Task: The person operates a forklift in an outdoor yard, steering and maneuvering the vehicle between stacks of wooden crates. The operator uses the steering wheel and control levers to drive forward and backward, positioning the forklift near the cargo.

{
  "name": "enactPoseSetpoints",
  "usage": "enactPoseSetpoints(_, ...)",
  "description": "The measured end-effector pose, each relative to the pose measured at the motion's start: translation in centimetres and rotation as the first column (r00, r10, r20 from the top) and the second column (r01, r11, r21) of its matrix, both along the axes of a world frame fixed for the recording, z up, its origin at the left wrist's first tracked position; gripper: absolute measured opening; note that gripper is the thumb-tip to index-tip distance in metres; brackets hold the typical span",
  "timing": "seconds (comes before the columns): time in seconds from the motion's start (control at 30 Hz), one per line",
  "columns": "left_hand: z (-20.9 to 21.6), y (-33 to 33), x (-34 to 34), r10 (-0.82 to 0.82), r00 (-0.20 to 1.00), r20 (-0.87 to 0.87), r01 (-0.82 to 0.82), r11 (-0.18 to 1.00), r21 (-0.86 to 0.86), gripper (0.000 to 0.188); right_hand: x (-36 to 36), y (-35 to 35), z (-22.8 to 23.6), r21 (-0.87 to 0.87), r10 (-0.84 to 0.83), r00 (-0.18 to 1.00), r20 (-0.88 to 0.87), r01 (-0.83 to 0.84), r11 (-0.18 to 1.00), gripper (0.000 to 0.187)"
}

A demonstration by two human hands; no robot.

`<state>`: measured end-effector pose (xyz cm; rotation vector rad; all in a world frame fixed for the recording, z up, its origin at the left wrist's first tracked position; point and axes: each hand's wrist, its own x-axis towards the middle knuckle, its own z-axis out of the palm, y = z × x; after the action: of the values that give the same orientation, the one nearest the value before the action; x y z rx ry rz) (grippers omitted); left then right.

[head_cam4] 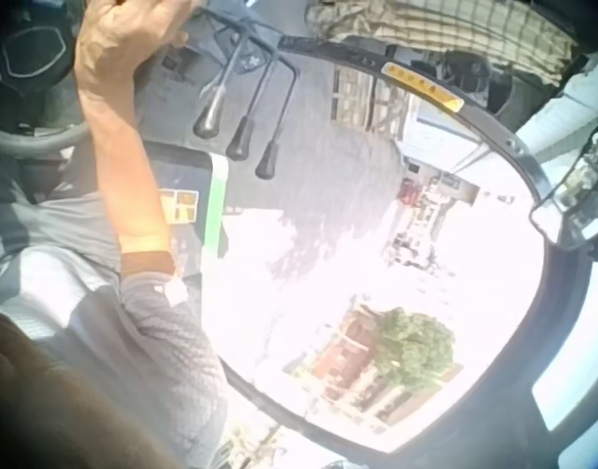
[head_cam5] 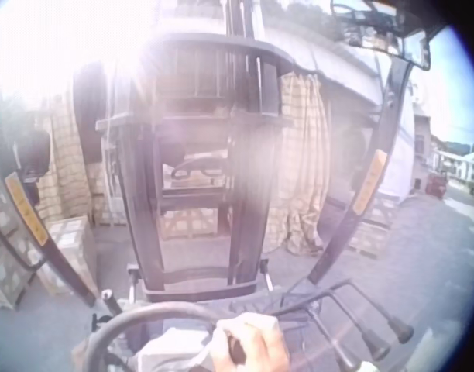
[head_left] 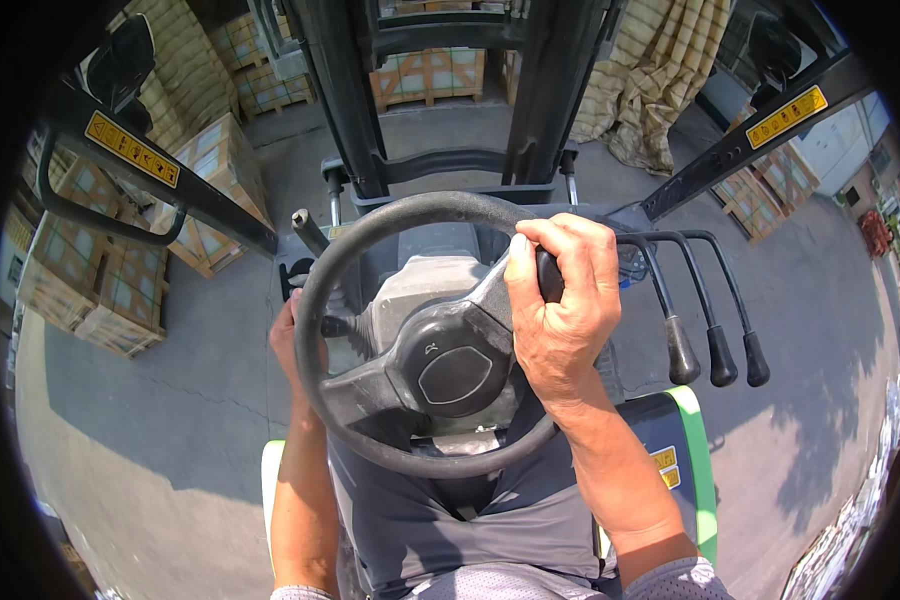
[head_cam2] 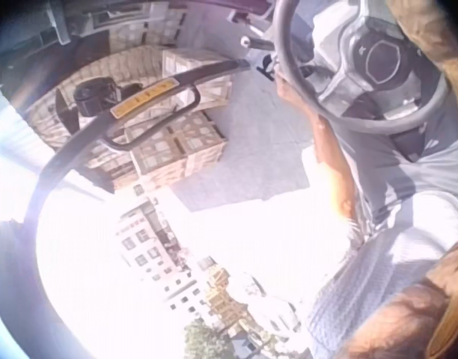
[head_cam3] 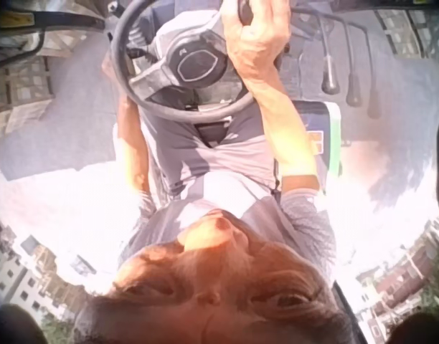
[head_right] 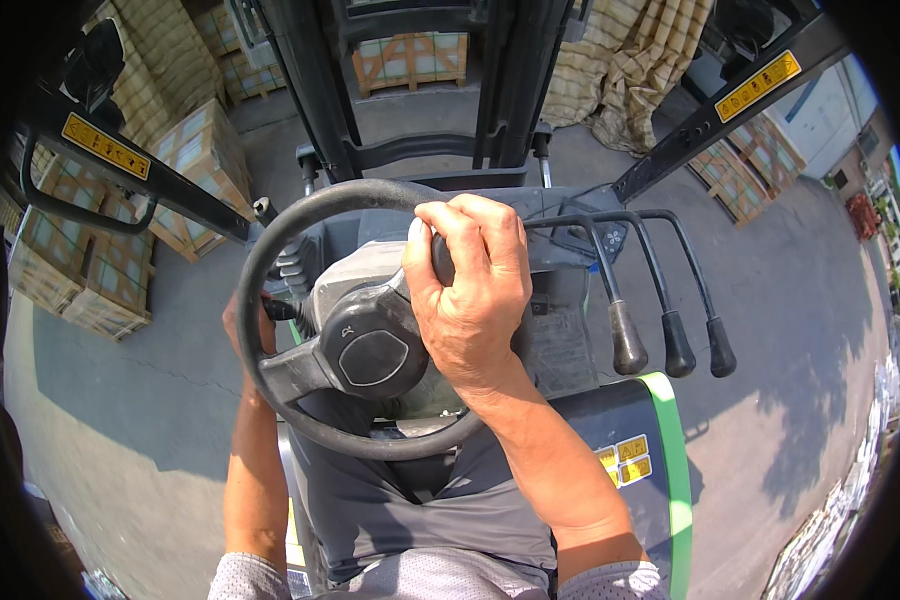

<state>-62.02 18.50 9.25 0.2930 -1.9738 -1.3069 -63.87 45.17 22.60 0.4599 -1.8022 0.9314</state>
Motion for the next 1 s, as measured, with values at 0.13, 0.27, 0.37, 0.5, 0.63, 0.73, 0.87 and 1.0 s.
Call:
enactPoseSetpoints(0.13,1.1,-0.8,1.2,-0.024,0.995,0.099,0.022,0.999,0.027,0.02,1.8,0.9,0.0,-0.013,-0.001,0.999,0.048,0.002,1.0,0.022)
enactPoseSetpoints(0.27,2.8,-0.5,3.1,-0.029,0.998,0.063,0.017,0.985,0.174,0.043,5.1,1.2,0.0,0.038,0.038,0.994,0.103,-0.042,0.998,0.02)
enactPoseSetpoints(0.37,4.5,-0.7,4.9,0.013,0.984,0.178,-0.043,0.985,0.165,0.042,7.9,0.8,0.7,0.031,0.027,0.985,0.171,-0.033,0.999,0.015)
enactPoseSetpoints(0.5,4.0,-1.3,6.8,0.028,0.987,0.161,-0.045,0.994,0.1,0.042,9.4,-0.5,0.8,0.018,0.015,0.988,0.151,-0.018,1.0,0.012)
enactPoseSetpoints(0.63,3.5,-1.8,7.5,0.064,0.986,0.151,-0.079,0.992,0.095,0.042,10.0,-1.0,0.9,0.026,-0.01,0.984,0.177,0.006,1.0,0.011)
enactPoseSetpoints(0.73,2.8,-1.4,6.8,0.069,0.986,0.151,-0.087,0.99,0.115,0.042,10.1,-0.2,0.6,0.059,-0.027,0.984,0.178,0.017,0.998,0.01)
enactPoseSetpoints(0.87,2.5,-1.9,7.5,0.037,0.985,0.169,-0.061,0.988,0.143,0.043,10.8,-0.5,0.3,0.076,-0.034,0.986,0.163,0.022,0.997,0.011)
enactPoseSetpoints(1.0,3.1,-1.5,7.3,0.051,0.987,0.154,-0.068,0.992,0.107,0.042,11.2,-0.4,0.8,0.062,-0.04,0.986,0.161,0.031,0.998,0.01)
